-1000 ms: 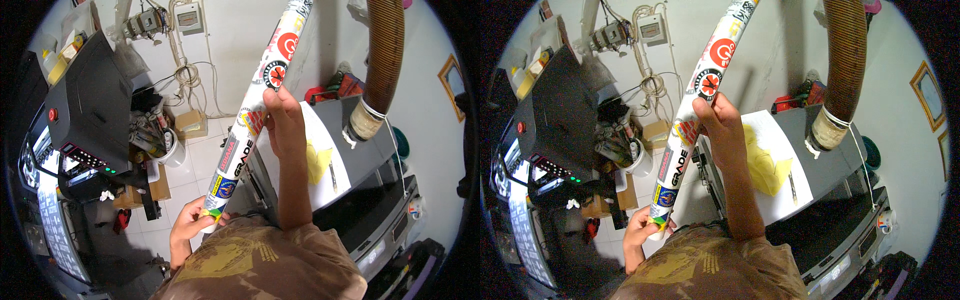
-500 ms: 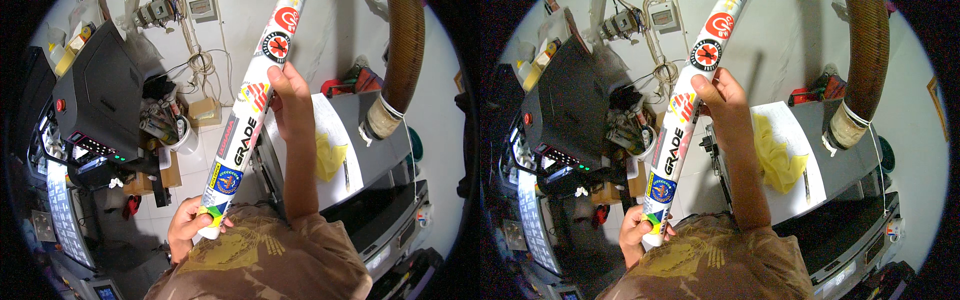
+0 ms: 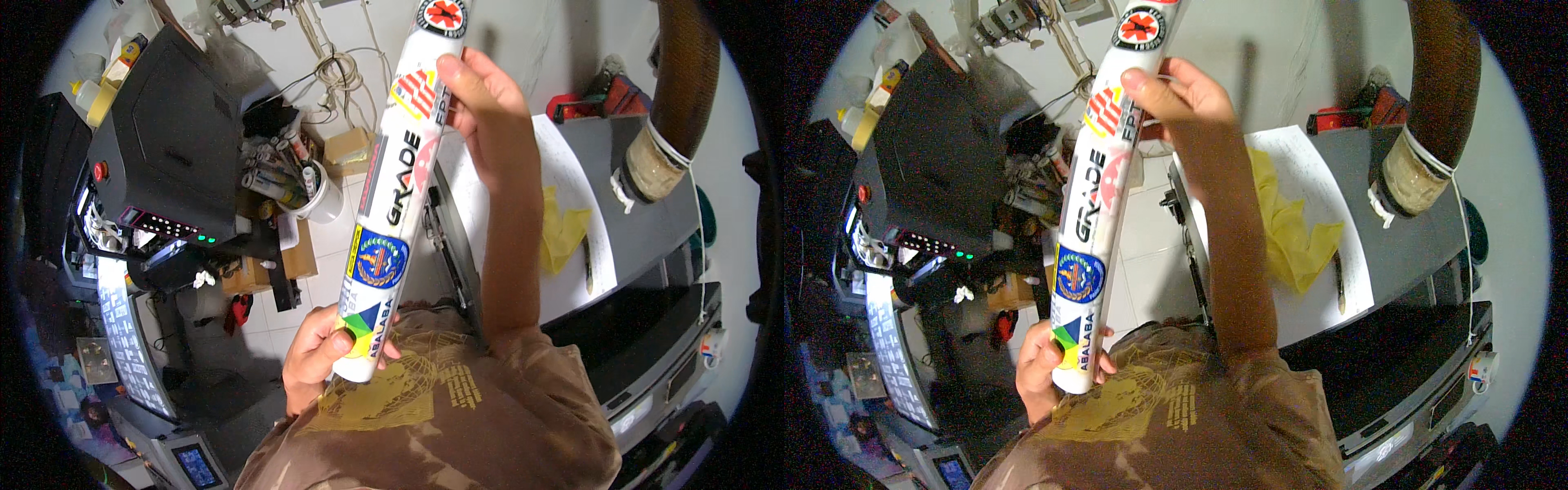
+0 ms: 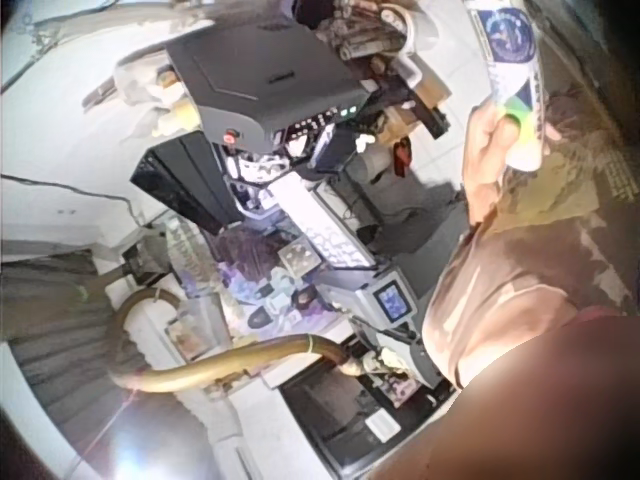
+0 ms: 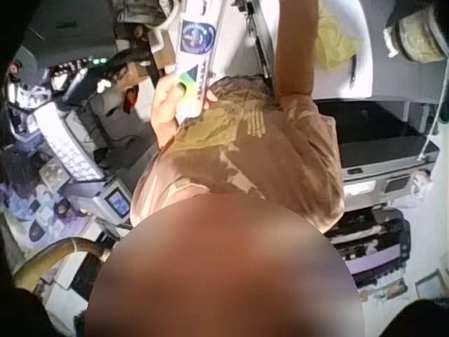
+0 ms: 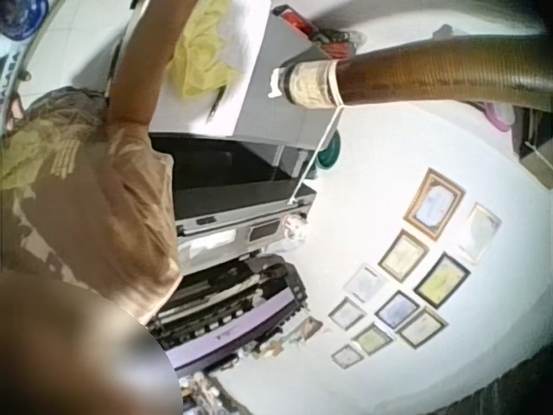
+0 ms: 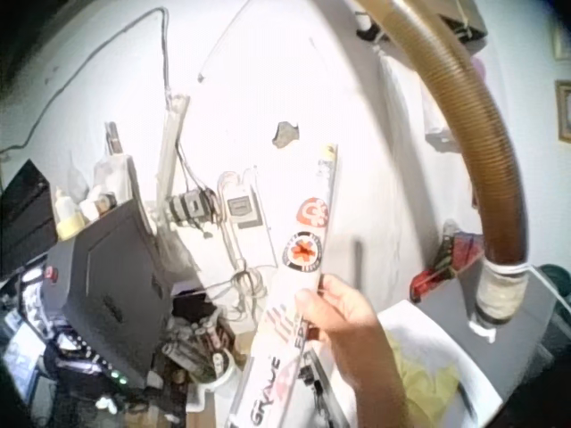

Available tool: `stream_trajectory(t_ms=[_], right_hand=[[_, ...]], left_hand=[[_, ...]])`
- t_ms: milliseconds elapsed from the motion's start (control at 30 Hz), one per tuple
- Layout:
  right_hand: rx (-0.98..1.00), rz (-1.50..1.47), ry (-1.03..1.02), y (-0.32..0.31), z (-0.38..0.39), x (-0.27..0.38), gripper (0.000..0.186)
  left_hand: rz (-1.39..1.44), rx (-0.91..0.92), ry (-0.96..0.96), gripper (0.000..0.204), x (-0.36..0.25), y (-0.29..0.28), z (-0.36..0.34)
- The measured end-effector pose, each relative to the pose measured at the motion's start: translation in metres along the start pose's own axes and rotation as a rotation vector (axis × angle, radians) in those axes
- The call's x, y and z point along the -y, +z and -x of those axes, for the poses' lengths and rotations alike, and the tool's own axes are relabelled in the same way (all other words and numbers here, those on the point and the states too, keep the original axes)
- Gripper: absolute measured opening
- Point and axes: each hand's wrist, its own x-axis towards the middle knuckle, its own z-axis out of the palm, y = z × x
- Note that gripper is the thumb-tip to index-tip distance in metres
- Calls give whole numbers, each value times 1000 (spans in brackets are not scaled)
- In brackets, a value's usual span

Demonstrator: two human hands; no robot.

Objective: The person walks to a large printing machine, opens a side panel, and places a roll of printed vinyl inside. They then close the panel and observe the machine as it processes the material. Finally, they reach under the machine to retrieve a small item from a bucket.

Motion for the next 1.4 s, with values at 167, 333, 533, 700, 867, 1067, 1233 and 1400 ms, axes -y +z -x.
stream_trajectory(t_ms=[167,333,533,700,867,1067,1233,1400], right_hand=[[18,-7,-32,-13,-1,1,42],[-8,-49,-67,-22,3,3,45],[-10,-183,-53,-22,0,4,39],[-5,-181,-17,-20,3,10,37],[-37,-195,-21,-19,1,7,36],[-30,-250,25,-29,-2,-4,32],[-36,-281,28,-33,-6,-10,31],[-50,-276,37,-30,-1,-6,31]], left_hand=[[18,-25,33,76,-5,15,-4],[25,36,34,82,-7,20,-1],[16,72,17,81,-6,18,5],[24,38,101,69,-7,29,4],[-146,-123,106,58,-9,37,6],[-341,-116,195,48,-10,33,5],[-380,-139,222,45,-12,40,0],[-363,-146,206,46,-14,42,-2]])
